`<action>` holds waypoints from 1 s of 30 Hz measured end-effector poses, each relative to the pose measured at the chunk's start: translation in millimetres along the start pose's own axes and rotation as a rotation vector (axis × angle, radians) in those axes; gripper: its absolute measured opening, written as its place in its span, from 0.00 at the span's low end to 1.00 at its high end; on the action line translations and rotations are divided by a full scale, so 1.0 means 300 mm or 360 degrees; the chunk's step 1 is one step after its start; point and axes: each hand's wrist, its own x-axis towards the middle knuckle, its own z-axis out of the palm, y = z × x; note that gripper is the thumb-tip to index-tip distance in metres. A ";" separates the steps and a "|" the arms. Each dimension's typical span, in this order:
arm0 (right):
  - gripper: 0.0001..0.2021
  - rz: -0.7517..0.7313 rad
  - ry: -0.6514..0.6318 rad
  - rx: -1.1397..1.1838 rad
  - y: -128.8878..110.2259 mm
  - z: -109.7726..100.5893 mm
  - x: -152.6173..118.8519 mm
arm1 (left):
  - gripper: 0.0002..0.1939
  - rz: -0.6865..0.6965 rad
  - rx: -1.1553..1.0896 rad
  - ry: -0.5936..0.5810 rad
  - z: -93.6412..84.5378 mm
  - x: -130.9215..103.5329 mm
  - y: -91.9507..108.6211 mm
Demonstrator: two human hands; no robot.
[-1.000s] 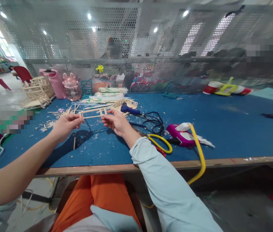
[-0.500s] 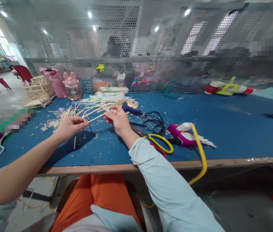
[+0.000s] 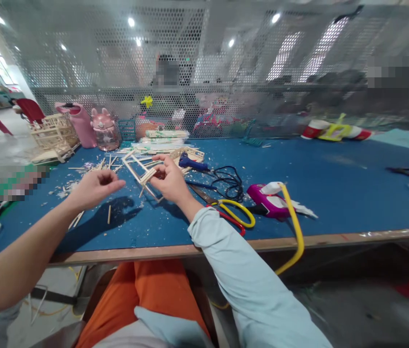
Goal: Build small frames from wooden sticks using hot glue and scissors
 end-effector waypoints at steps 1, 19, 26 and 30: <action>0.22 0.0009 -0.0026 0.0005 0.002 0.002 -0.003 | 0.18 0.0075 -0.0049 0.0077 -0.009 0.010 0.015; 0.20 0.0315 0.0055 0.0208 0.009 0.052 -0.016 | 0.20 0.0035 0.0558 0.0430 0.141 -0.021 0.104; 0.15 0.0140 0.0522 0.0026 0.026 0.015 0.004 | 0.06 0.0291 0.0249 0.0555 0.061 0.070 0.087; 0.15 0.0170 0.0377 -0.0023 0.036 0.013 0.001 | 0.10 0.0224 -0.0211 0.0375 0.114 0.075 0.054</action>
